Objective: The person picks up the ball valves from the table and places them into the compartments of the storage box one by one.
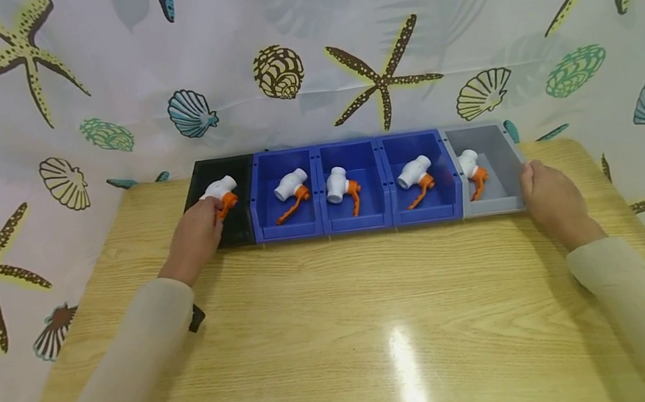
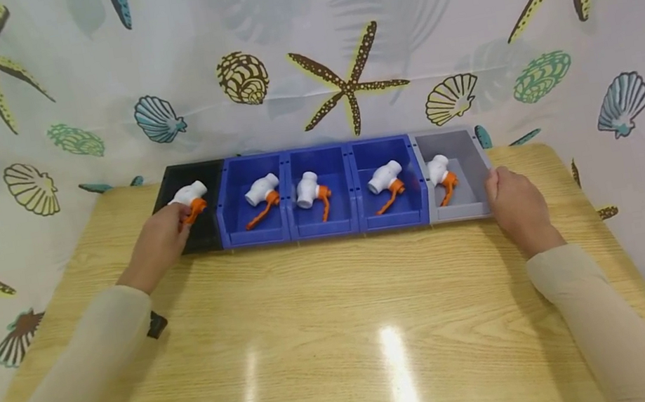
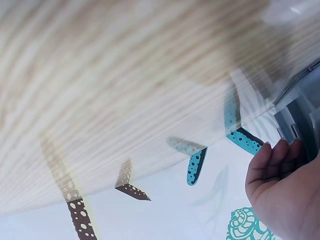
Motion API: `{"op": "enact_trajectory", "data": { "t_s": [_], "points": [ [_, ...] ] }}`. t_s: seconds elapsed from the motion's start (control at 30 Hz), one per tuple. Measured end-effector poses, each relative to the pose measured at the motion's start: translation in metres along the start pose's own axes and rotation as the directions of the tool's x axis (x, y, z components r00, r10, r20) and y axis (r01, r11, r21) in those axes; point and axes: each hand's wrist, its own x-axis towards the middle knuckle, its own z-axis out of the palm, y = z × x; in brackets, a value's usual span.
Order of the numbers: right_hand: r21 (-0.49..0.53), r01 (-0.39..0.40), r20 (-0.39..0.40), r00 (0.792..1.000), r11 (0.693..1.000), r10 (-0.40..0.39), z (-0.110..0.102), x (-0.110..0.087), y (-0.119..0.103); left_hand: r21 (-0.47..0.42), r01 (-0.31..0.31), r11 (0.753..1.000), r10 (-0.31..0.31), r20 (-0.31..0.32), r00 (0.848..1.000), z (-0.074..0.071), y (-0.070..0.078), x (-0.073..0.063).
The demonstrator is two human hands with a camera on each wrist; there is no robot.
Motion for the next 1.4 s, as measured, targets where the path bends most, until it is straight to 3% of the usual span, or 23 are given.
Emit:
{"op": "enact_trajectory", "data": {
  "t_s": [0.33,0.73,1.03,1.27,1.4],
  "points": [
    [-0.011,-0.007,0.006,1.000,1.000,0.007,0.001,0.000,0.002,0.058,-0.033,0.998,0.033,0.006,0.999,0.008,-0.005,0.011],
    [-0.002,0.004,-0.011,1.000,1.000,-0.004,0.002,-0.001,0.001,0.091,-0.004,0.996,-0.002,0.059,0.998,0.018,-0.009,0.020],
    [-0.005,0.002,-0.012,1.000,1.000,-0.002,0.000,-0.001,-0.002,0.160,-0.057,0.985,0.049,0.055,0.997,0.020,-0.009,0.024],
    [-0.010,-0.003,-0.015,1.000,1.000,0.002,0.002,-0.001,0.000,0.201,0.038,0.979,-0.074,0.171,0.982,0.018,-0.004,0.030],
    [-0.008,0.000,-0.016,1.000,1.000,-0.001,0.001,-0.001,-0.001,0.248,0.018,0.969,-0.065,0.183,0.981,0.020,-0.004,0.031]
  ]
}}
